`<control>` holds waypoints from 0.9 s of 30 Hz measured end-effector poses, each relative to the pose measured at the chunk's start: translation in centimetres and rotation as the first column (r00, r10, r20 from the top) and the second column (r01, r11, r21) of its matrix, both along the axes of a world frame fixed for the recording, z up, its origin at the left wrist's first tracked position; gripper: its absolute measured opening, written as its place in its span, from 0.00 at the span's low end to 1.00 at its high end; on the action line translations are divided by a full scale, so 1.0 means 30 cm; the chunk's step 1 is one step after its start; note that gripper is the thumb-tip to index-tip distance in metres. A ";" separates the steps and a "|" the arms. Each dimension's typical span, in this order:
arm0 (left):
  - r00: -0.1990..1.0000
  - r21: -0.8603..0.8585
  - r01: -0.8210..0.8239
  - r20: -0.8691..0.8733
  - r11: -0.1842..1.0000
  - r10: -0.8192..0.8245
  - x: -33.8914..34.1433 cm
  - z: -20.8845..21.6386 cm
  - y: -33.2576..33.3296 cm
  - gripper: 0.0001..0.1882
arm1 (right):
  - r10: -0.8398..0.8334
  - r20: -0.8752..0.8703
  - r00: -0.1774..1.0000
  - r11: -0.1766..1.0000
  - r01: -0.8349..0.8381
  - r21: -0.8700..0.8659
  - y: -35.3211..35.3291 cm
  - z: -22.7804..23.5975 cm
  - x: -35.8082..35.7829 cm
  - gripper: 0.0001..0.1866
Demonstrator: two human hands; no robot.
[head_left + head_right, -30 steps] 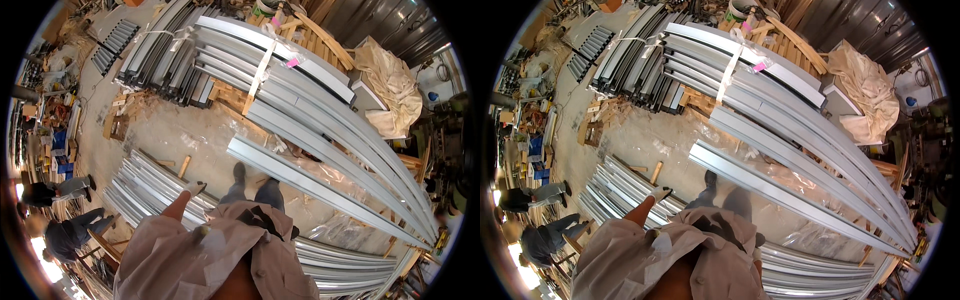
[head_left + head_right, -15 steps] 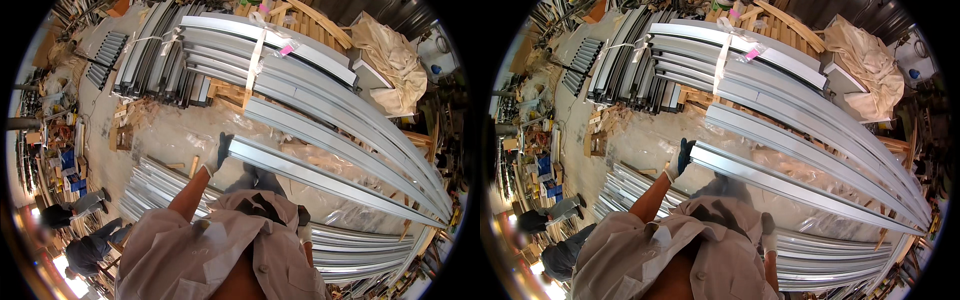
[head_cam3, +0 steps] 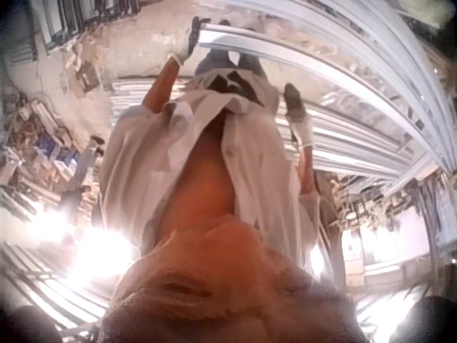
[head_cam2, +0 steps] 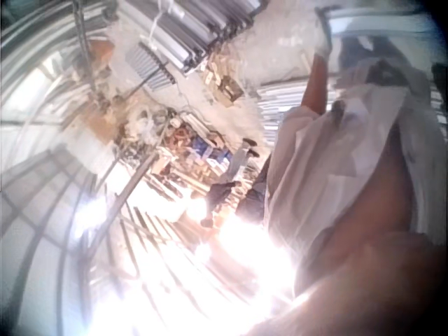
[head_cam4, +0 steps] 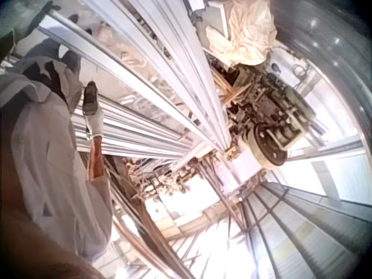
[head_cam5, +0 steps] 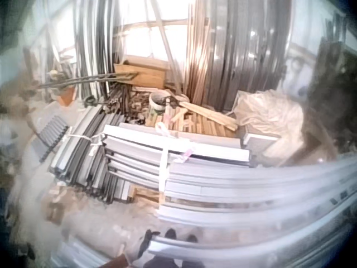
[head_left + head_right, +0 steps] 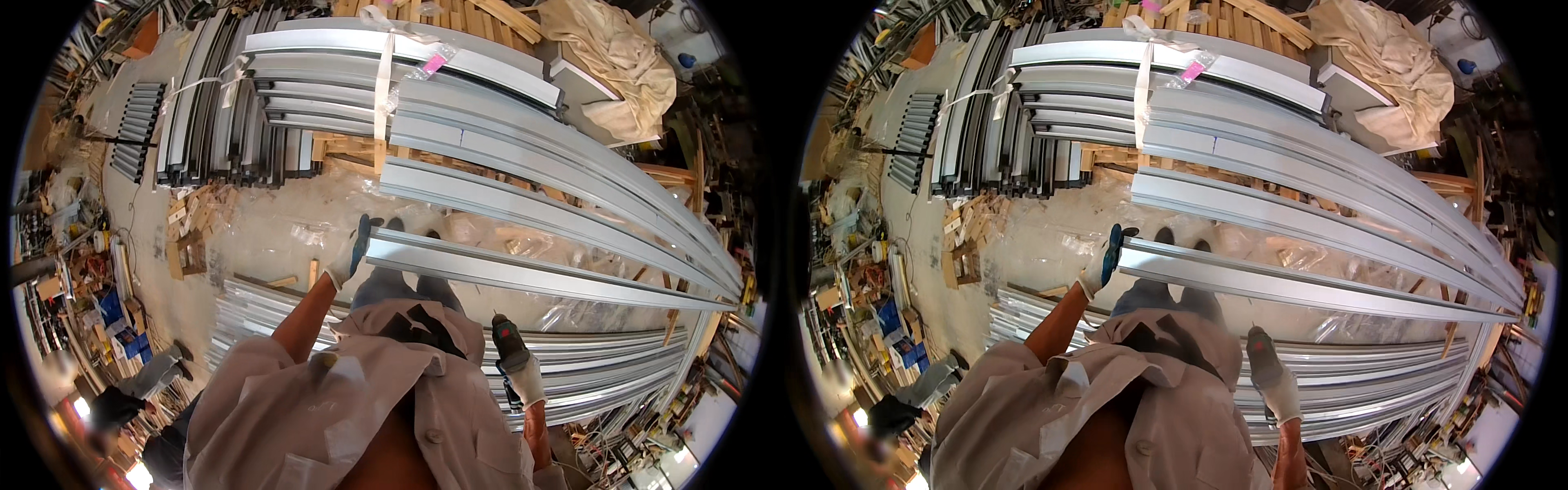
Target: The person uses a cordless drill to make holes in stacked aluminum window frames. They hold the frames steady with one hand while drilling with the other, then reposition the stack to continue drilling at different locations.
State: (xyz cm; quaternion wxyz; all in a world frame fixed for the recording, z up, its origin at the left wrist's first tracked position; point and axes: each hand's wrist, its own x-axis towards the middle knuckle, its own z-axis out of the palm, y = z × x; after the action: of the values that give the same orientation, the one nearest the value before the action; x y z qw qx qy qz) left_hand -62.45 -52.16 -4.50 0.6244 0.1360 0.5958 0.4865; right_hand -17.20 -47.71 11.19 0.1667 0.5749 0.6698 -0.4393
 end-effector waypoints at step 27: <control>0.974 0.040 -0.105 0.206 0.994 0.094 -0.202 -0.182 0.376 0.27 | -0.110 -0.389 0.915 0.993 0.117 -0.006 0.399 0.033 -0.571 0.23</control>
State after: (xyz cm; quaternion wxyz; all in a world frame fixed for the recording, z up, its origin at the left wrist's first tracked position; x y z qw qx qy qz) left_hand -68.50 -40.87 -9.95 0.6535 0.0712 0.5220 0.5435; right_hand -34.32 -35.74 12.19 -0.0001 0.5158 0.6587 -0.5477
